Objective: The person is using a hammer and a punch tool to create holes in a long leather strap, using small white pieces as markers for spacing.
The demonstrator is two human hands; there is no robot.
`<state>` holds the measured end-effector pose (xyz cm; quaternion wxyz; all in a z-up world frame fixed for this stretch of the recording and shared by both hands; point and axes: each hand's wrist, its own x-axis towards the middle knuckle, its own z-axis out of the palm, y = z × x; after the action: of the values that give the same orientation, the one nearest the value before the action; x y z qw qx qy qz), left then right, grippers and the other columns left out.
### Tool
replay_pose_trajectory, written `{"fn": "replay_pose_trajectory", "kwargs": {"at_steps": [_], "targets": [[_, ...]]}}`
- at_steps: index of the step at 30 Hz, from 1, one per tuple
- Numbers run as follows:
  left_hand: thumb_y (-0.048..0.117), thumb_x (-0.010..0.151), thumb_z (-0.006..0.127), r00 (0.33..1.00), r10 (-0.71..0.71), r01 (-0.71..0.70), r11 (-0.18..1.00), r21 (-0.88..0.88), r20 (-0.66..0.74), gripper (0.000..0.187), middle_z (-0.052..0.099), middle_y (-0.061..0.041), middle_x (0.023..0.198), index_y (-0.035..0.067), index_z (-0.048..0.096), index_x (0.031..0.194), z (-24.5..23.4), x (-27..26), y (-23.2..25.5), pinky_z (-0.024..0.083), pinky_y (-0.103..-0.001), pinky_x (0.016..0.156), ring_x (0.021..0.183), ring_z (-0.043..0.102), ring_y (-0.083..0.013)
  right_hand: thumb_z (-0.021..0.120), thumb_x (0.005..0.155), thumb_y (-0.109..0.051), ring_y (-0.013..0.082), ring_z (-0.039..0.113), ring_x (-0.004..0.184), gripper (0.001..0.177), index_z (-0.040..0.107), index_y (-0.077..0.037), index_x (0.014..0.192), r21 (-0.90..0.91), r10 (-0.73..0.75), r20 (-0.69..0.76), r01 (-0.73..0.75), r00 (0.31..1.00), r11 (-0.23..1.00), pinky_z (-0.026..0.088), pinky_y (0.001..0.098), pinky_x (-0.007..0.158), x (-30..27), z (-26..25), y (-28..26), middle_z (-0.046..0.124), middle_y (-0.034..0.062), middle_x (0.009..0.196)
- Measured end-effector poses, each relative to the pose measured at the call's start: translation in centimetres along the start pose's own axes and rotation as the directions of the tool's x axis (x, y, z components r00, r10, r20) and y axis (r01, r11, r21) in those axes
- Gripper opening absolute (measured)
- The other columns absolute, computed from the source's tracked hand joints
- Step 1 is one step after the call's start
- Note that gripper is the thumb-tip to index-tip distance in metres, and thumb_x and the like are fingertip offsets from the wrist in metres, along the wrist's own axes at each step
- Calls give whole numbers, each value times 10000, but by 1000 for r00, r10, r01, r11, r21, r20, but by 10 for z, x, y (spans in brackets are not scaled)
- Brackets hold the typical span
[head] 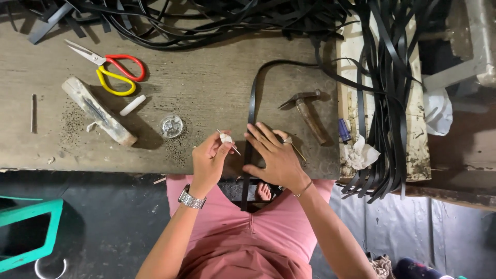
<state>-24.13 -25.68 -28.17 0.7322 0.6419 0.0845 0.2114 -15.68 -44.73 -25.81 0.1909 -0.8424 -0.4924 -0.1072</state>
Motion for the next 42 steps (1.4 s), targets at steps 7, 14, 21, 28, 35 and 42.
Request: {"fn": "replay_pose_trajectory", "kwargs": {"at_steps": [7, 14, 21, 28, 35, 42], "targets": [[114, 994, 674, 1000, 14, -14, 1000, 12, 16, 322, 724, -312, 989, -130, 649, 1202, 12, 9, 6, 651, -374, 733, 848, 755, -288, 582, 1011, -485, 222, 481, 1435, 573, 550, -126, 1456, 8, 18, -57, -18, 998, 1000, 358, 438, 1068, 1, 6, 1, 527, 79, 1546], [90, 997, 660, 993, 33, -49, 988, 143, 115, 259, 751, -255, 902, -88, 682, 1184, 17, 10, 11, 640, -333, 693, 738, 750, -206, 589, 935, -654, 237, 445, 1465, 767, 518, -106, 1468, 1, 2, -14, -2, 1000, 1000, 348, 459, 1090, -6, 5, 5, 480, 102, 1584], [69, 1002, 646, 993, 21, -37, 989, 141, 116, 239, 756, -239, 898, -75, 679, 1190, 17, 11, 13, 632, -325, 703, 715, 743, -194, 591, 967, -567, 239, 459, 1457, 685, 537, -90, 1456, 29, 4, -26, -3, 1000, 1000, 352, 453, 1100, -4, 1, 2, 506, 113, 1562], [103, 998, 658, 987, 41, -76, 969, 234, 153, 218, 750, -209, 857, -29, 713, 1163, 18, 10, 16, 630, -322, 683, 712, 766, -206, 591, 942, -626, 253, 471, 1449, 737, 560, -76, 1432, 29, -11, -35, 12, 999, 999, 357, 461, 1102, -2, -3, 1, 529, 117, 1541], [110, 992, 665, 984, 41, -84, 964, 252, 171, 206, 733, -191, 826, -8, 722, 1151, 19, 9, 20, 632, -344, 674, 703, 762, -223, 553, 936, -680, 250, 461, 1460, 783, 547, -87, 1446, 41, -1, -20, 1, 1000, 999, 338, 457, 1110, -4, 1, 2, 517, 106, 1557], [124, 989, 676, 981, 57, -110, 951, 288, 185, 211, 727, -185, 819, 3, 724, 1155, 20, 9, 18, 631, -344, 668, 718, 767, -229, 532, 935, -699, 257, 469, 1454, 796, 543, -91, 1448, 37, -5, -31, 6, 999, 999, 340, 458, 1108, -1, -2, 0, 519, 110, 1554]]}}
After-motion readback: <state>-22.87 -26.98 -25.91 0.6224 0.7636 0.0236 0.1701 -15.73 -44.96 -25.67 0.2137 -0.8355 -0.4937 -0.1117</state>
